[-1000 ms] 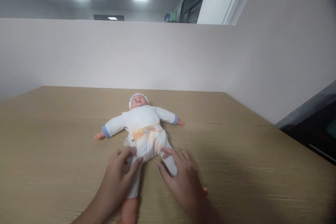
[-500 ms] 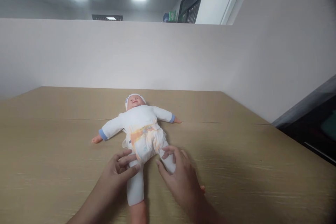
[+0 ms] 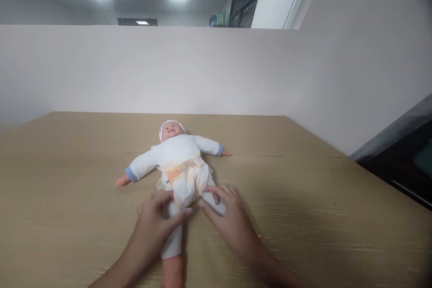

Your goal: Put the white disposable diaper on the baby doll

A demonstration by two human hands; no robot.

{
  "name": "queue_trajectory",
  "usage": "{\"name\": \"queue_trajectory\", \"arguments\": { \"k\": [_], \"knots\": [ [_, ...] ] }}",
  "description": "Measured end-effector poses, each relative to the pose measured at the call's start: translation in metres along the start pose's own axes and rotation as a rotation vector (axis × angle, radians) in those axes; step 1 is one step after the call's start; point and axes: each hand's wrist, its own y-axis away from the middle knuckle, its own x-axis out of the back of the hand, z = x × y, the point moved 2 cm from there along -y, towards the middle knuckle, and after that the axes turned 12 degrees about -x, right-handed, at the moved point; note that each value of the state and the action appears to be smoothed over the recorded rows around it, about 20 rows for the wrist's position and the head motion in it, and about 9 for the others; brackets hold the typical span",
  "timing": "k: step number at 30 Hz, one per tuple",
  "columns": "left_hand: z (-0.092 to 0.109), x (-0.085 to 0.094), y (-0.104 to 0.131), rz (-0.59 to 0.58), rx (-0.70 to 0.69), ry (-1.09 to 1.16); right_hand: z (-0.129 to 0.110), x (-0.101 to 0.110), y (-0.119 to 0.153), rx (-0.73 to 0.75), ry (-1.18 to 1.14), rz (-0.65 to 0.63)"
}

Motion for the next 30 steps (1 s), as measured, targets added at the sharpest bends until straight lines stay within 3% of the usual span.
{"name": "queue_trajectory", "arguments": {
  "k": [3,8,14,17,24,30],
  "knots": [
    [-0.001,-0.007,0.0,0.078,-0.083,-0.172,0.0,-0.001,0.003,0.048,0.009,0.003],
    [-0.001,-0.01,0.003,0.076,-0.184,-0.168,-0.002,0.0,0.01,0.135,0.03,0.023],
    [-0.007,-0.011,0.003,0.072,-0.213,-0.147,0.002,-0.001,0.018,0.03,0.025,0.009],
    [-0.006,-0.013,0.001,0.066,-0.197,-0.216,0.005,-0.001,0.019,-0.021,0.003,0.007],
    [0.007,-0.017,-0.005,-0.085,-0.114,-0.33,0.005,-0.005,0.01,-0.179,-0.057,-0.053],
    [0.006,-0.018,-0.01,-0.03,-0.102,-0.256,0.0,-0.004,0.016,-0.005,0.049,0.019]
  ]
}}
